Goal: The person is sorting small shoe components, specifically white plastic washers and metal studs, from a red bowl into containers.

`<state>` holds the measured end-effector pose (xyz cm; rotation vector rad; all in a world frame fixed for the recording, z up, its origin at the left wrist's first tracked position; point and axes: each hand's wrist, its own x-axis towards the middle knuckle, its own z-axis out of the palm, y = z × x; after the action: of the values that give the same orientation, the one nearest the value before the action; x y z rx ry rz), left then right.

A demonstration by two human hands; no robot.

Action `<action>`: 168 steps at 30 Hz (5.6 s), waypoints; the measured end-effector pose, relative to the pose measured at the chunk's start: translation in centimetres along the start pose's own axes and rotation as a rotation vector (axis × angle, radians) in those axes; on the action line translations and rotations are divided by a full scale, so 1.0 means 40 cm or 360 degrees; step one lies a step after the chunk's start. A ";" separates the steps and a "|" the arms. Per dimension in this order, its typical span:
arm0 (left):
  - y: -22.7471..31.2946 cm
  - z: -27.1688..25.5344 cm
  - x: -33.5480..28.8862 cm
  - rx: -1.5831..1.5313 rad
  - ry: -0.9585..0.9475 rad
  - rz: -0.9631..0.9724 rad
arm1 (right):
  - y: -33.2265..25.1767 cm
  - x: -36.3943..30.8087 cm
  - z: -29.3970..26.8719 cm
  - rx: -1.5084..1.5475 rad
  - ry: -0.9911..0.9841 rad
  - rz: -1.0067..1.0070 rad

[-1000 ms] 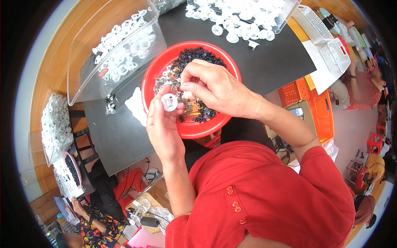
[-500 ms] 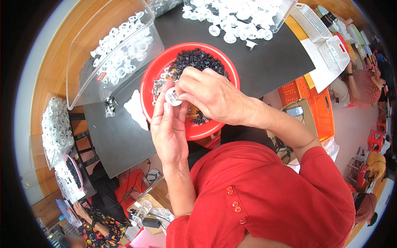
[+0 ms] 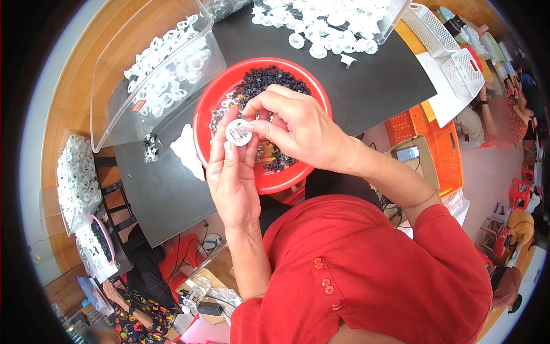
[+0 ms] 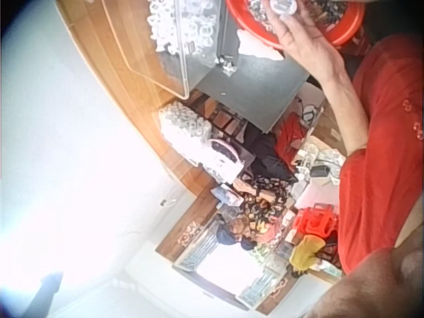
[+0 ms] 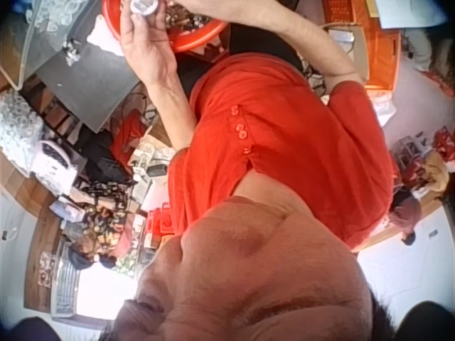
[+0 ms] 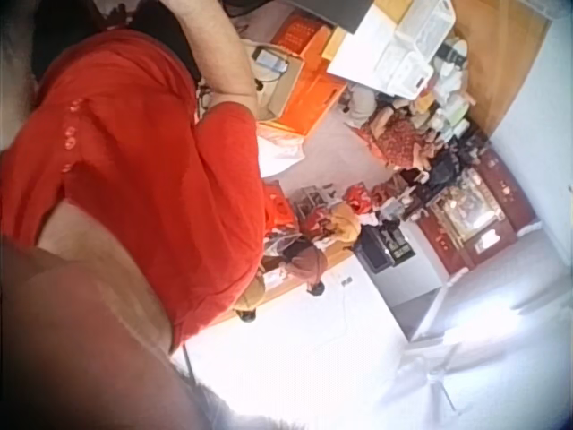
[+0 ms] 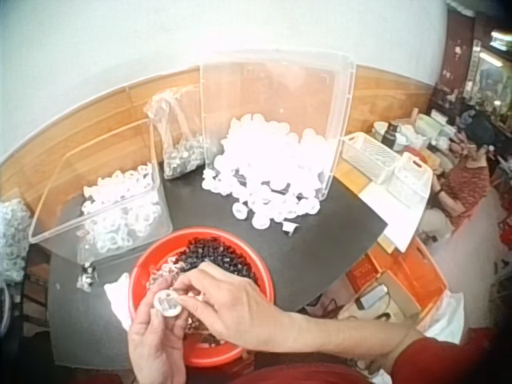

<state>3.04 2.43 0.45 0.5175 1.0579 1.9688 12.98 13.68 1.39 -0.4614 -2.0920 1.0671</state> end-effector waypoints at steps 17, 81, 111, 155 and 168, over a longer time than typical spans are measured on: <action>0.004 0.013 -0.012 0.0148 0.0231 0.0085 | -0.006 -0.013 0.068 0.1098 0.0113 0.0637; -0.002 -0.024 -0.014 0.0914 0.0193 0.0228 | 0.035 -0.013 -0.054 -0.0010 -0.0513 0.0236; -0.015 -0.021 -0.021 0.1336 0.0048 0.0603 | 0.006 -0.016 -0.054 0.0608 -0.0521 0.0604; -0.024 -0.001 -0.017 0.0307 0.0188 -0.0040 | 0.013 -0.031 -0.013 -0.0343 0.0059 -0.0578; -0.003 0.002 -0.016 -0.0140 -0.0012 -0.0398 | 0.010 -0.046 -0.019 -0.0367 0.0066 -0.0439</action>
<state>3.51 1.98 0.42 0.3275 0.9760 1.7820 14.77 13.24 0.54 -0.2900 -2.1758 0.6564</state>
